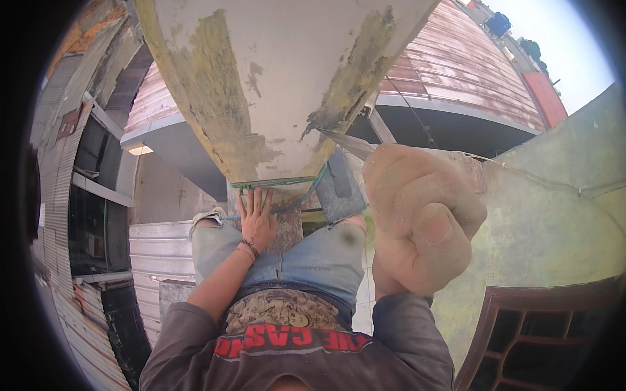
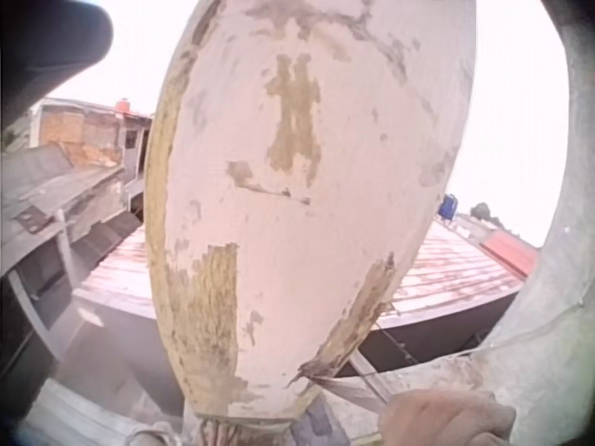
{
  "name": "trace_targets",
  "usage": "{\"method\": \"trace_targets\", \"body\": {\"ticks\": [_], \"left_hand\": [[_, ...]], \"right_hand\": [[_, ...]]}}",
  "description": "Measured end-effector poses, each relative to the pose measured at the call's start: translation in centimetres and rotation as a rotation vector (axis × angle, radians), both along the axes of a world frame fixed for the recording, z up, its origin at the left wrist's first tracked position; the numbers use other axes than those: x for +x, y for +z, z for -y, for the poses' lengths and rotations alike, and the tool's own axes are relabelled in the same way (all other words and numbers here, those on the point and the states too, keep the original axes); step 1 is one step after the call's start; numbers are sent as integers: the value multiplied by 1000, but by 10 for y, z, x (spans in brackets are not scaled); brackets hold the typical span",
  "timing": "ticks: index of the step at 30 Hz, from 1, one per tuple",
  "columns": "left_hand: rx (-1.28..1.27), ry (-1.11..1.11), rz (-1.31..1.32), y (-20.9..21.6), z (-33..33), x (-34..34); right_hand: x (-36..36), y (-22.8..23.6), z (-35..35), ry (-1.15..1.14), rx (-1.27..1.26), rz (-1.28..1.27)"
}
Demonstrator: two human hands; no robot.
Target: The person scrapes a vertical concrete pillar using a hand scraper, removing loose paint and surface material. The person works on the upper section of the pillar while standing on a scaffold, repeatedly scraping and occasionally wiping the tool.
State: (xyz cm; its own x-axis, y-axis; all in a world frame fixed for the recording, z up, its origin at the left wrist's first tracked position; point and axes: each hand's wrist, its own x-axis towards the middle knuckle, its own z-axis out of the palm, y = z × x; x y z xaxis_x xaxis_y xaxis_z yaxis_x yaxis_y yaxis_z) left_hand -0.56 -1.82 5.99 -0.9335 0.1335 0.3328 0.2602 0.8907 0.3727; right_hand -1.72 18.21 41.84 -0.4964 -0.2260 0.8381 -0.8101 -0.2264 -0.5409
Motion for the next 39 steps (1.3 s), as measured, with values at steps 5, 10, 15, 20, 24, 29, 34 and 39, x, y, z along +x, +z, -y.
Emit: {"method": "trace_targets", "body": {"ticks": [5,10,15,20,24,29,34,39], "left_hand": [[-22,2,11,1,0,0],[5,-1,-10,-1,1,0],[-2,6,5,2,1,-2],[-3,1,3,4,0,0],[-3,8,1,0,0,2],[-96,-12,5,1,1,1],[-26,-1,9,2,-1,0],[-20,2,17,3,0,0]], "right_hand": [[4,-1,4,-5,-48,0],[6,1,4,34,-35,-16],[-6,-10,11,1,33,55],[-5,-9,6,30,-32,17],[1,-4,1,48,-26,9],[6,0,3,-7,68,-27],[4,-2,2,4,89,-20],[8,0,5,8,51,-35]]}}
